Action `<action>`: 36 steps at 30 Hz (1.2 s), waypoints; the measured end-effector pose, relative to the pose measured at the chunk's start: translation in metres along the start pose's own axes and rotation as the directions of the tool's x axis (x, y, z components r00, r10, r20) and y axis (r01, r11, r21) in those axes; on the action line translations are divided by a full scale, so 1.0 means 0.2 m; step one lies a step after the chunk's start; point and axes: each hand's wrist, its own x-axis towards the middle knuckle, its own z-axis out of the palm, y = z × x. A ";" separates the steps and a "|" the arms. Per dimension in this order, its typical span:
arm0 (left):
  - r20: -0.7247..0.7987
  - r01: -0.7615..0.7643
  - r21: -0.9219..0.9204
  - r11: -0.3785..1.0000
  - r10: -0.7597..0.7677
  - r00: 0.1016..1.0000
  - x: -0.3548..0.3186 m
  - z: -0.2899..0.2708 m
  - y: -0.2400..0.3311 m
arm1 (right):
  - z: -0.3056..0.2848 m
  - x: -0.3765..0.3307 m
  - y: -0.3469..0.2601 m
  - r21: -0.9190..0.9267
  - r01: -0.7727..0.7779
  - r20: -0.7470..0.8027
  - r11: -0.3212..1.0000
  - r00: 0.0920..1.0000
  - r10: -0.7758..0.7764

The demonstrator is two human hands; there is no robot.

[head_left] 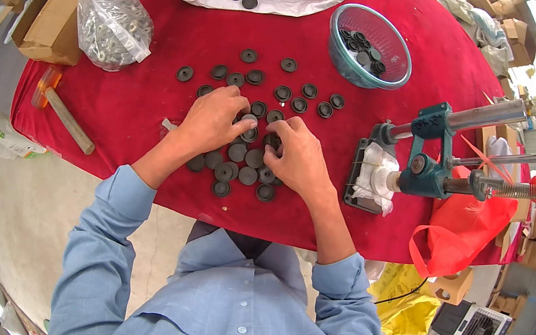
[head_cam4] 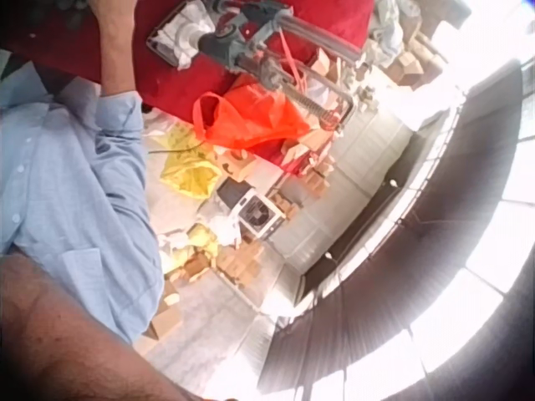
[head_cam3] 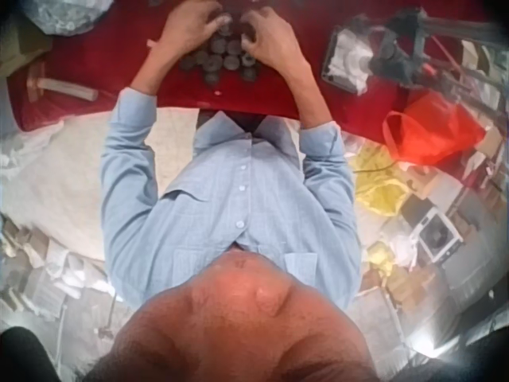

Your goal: The person uses a manual press to assemble small metal rings onto black circular magnets. They retrieve a bag of metal rings from a cardboard box and arrange the magnets on the table. Finally, they place the metal rings onto the magnets by hand.

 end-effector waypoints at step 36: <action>-0.157 -0.143 0.016 0.990 0.144 0.977 -0.34 -0.10 -0.04 | 0.14 0.01 -0.07 -0.060 0.021 -0.059 0.998 0.998 -0.025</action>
